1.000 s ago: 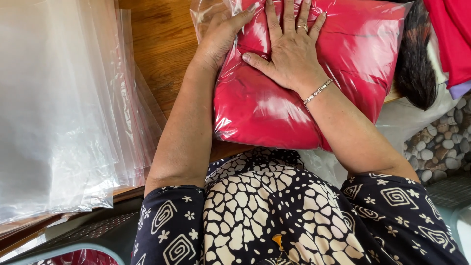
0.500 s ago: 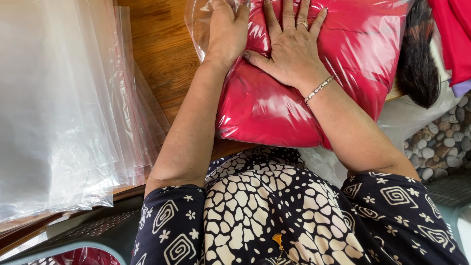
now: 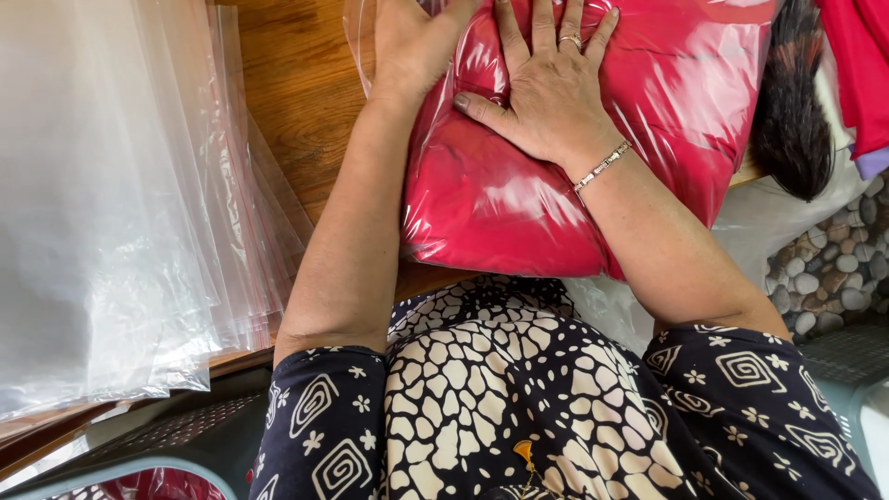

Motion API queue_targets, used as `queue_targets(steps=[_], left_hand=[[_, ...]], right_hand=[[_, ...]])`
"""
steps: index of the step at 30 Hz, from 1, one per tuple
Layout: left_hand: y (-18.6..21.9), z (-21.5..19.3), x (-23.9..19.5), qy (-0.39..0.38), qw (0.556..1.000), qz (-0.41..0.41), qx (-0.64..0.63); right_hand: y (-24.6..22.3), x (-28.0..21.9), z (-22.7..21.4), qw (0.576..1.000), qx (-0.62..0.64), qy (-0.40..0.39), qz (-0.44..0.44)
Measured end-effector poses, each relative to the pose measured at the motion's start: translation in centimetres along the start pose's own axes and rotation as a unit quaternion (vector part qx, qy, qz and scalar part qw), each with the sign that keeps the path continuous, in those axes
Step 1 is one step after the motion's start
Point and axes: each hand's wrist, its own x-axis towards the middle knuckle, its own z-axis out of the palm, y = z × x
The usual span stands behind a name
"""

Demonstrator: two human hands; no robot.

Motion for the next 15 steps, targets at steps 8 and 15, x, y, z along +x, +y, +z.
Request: queue_targets(steps=[8, 15], left_hand=[[-1.5, -0.1, 1.0, -0.113, 0.839, -0.111, -0.52], [0.4, -0.3, 0.9, -0.103, 0.867, -0.135, -0.468]], right_hand=[[-0.1, 0.0, -0.3, 1.0, -0.004, -0.007, 0.002], [-0.2, -0.1, -0.7, 1.0, 0.008, -0.011, 0.004]])
